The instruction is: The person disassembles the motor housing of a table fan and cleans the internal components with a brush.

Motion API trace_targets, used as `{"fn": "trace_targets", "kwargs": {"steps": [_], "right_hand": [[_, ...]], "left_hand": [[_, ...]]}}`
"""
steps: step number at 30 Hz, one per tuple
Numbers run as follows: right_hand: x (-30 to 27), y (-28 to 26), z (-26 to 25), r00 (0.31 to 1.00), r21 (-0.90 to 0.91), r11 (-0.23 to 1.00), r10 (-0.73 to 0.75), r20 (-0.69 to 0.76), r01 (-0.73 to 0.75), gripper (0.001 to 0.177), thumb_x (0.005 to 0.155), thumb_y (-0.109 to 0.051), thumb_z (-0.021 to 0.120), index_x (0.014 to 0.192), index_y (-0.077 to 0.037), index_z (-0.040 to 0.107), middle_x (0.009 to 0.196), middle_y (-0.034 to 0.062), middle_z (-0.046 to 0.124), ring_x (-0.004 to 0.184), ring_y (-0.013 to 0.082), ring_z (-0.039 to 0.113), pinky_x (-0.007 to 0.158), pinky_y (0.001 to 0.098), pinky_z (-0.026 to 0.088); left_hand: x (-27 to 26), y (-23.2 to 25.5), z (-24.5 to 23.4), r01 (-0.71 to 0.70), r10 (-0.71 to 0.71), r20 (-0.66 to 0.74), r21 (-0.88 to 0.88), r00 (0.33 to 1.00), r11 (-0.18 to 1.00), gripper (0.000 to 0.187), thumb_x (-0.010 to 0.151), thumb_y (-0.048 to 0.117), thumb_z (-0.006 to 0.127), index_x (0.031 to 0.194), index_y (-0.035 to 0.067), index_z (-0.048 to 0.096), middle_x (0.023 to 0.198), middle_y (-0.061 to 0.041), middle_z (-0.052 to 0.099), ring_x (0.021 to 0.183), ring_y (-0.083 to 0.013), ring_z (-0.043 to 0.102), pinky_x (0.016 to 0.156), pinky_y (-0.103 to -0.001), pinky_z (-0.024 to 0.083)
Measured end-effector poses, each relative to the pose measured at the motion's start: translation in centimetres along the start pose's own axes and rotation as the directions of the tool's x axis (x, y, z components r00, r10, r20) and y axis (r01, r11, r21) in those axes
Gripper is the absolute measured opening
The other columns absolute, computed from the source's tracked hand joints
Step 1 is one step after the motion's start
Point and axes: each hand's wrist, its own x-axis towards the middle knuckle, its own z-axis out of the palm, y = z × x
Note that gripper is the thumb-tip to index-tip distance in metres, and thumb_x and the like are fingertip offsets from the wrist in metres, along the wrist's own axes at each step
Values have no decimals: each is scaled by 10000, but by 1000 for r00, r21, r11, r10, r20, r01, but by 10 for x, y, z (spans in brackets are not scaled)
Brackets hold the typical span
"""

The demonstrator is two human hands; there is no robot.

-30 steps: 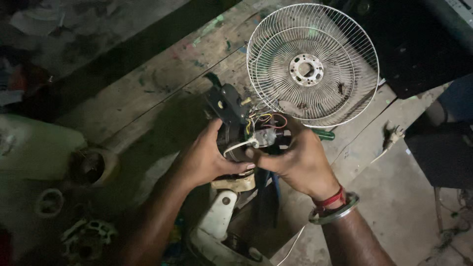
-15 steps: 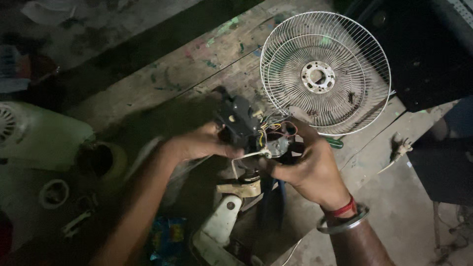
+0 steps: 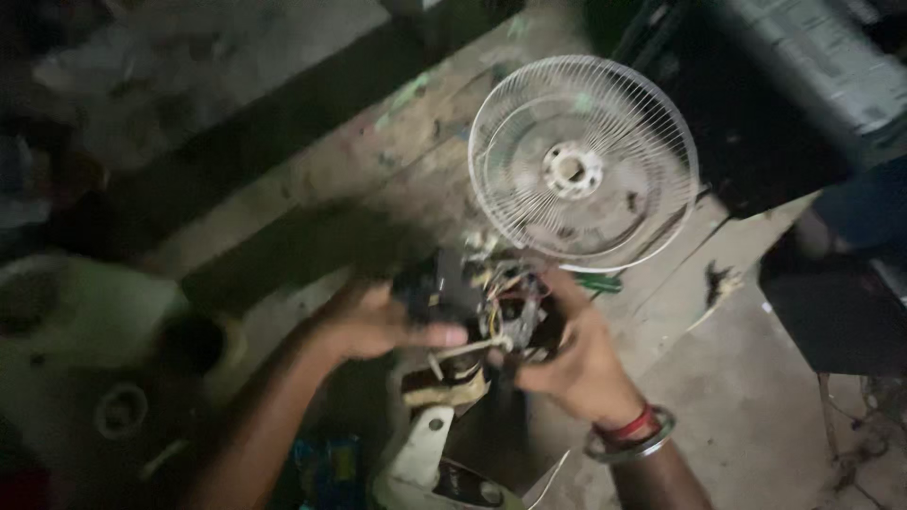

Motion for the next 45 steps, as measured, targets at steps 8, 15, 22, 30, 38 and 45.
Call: {"fn": "trace_targets", "kwargs": {"steps": [8,15,22,30,38,45], "right_hand": [[-43,-52,-15,985,-92,994,-39,168,55,1052,694,18,834,1598,-79,304,1648,137,383,1516,244,349,1217,392,265],[-86,-93,-15,962,753,604,98,254,-260,897,876,-219,675,1639,-79,227,1608,200,362,1351,374,447,1100,509,378],[-80,-108,-13,996,375,926,19,86,-50,852,924,-229,749,1613,-53,278,1583,115,443,1432,197,465,1175,360,384],[-56,-95,-5,999,405,913,43,-8,-36,845,757,-4,839,1501,-39,439,1293,50,621,1177,162,592,1002,335,501],[-38,-87,-7,996,322,946,-1,-85,29,778,771,5,827,1460,-36,467,1242,72,652,1108,133,628,962,300,543],[-35,-103,4,998,329,944,-3,-66,25,776,761,8,818,1455,-35,473,1215,52,648,1081,124,627,929,286,542]], "left_hand": [[-85,50,14,-619,597,-193,-83,779,781,902,642,161,931,1431,51,509,1363,-111,634,1226,-227,647,1003,-373,550],[-157,114,25,-138,223,-226,338,948,931,1005,584,187,914,1483,125,467,1276,-110,712,1193,-242,699,989,-363,538],[-163,142,42,-326,572,-289,591,768,738,1009,489,231,991,1376,39,549,1417,-196,551,1288,-377,556,1049,-452,456],[-132,133,31,-347,541,-134,635,831,690,1020,559,276,976,1443,134,486,1501,-177,457,1278,-363,557,991,-439,503],[-116,148,7,-495,664,-75,606,744,623,985,557,249,967,1416,128,500,1425,-159,516,1276,-374,569,1043,-454,502],[-126,148,-4,-485,663,-91,610,743,627,985,531,249,972,1384,105,501,1411,-188,510,1266,-397,556,1035,-462,481]]}}
